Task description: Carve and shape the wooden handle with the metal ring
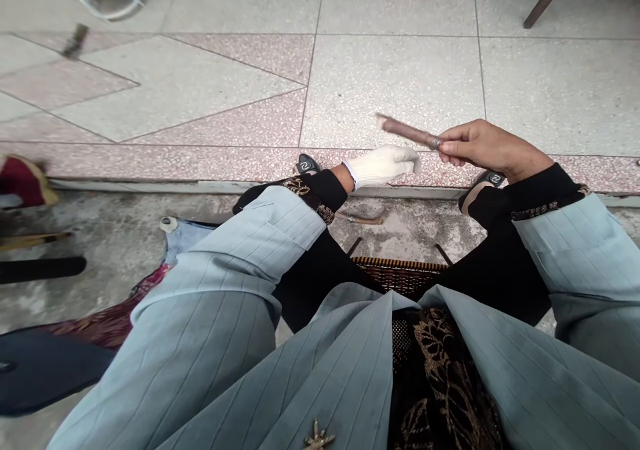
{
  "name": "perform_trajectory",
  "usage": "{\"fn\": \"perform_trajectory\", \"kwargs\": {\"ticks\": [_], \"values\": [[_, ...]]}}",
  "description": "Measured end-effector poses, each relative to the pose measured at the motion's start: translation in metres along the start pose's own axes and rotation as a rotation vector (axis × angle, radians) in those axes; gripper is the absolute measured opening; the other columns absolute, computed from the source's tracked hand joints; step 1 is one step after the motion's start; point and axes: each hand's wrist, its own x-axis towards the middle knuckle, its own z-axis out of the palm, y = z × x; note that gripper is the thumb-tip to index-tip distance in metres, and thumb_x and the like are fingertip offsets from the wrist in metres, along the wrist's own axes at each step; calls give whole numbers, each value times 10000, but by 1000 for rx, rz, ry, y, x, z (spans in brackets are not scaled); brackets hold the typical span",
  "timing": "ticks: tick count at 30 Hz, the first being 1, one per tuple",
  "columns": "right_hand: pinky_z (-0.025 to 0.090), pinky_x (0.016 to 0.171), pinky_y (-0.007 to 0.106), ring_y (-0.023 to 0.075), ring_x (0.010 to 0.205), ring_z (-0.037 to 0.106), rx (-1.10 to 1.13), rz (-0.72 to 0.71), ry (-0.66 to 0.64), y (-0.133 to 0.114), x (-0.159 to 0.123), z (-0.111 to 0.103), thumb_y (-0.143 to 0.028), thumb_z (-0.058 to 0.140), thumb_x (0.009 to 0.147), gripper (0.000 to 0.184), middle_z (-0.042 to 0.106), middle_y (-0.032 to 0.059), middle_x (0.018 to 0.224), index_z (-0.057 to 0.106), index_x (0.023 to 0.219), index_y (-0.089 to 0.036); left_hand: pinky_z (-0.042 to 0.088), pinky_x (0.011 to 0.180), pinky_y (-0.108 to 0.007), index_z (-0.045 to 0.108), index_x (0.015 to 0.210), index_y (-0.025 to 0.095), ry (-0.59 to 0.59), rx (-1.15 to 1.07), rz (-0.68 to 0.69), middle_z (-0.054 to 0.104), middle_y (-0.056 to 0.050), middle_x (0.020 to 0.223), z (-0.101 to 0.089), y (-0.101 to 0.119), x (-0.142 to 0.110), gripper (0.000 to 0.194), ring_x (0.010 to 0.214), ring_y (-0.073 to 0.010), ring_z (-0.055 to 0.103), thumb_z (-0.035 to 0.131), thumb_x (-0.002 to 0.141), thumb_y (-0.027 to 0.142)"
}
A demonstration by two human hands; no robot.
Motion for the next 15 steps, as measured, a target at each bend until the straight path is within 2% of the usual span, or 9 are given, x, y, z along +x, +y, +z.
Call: {"fn": "perform_trajectory", "kwargs": {"ticks": [3, 7, 11, 15], "values": [[427, 683, 351, 197, 722, 561, -31, 66, 112, 3, 7, 7, -478, 509, 940, 404, 645, 84, 768, 750, 1003, -160, 383, 612, -220, 695, 988, 166, -112, -29, 56, 605, -9, 741, 5, 5, -4, 243, 635, -116, 517, 489, 905, 265], [426, 697, 372, 236, 781, 589, -256, 114, 147, 10, 18, 18, -465, 540, 913, 388, 673, 104, 826, 756, 1030, -165, 356, 555, -225, 714, 981, 187, -188, -66, 23, 588, -4, 674, 11, 11, -7, 237, 570, -114, 493, 522, 895, 294], [433, 723, 398, 264, 825, 606, -463, 90, 29, 18, 24, 24, -456, 512, 920, 378, 697, 123, 899, 763, 1056, -210, 369, 574, -247, 734, 891, 219, -190, -3, -5, 622, -13, 666, 15, 12, -5, 187, 579, -129, 509, 563, 863, 289], [432, 719, 388, 259, 811, 607, -484, 89, -115, 24, 24, 25, -477, 539, 907, 373, 700, 127, 868, 773, 1014, -207, 376, 631, -258, 725, 845, 195, -111, 160, 25, 645, -20, 702, 9, 15, -1, 182, 634, -142, 542, 555, 852, 259]]}}
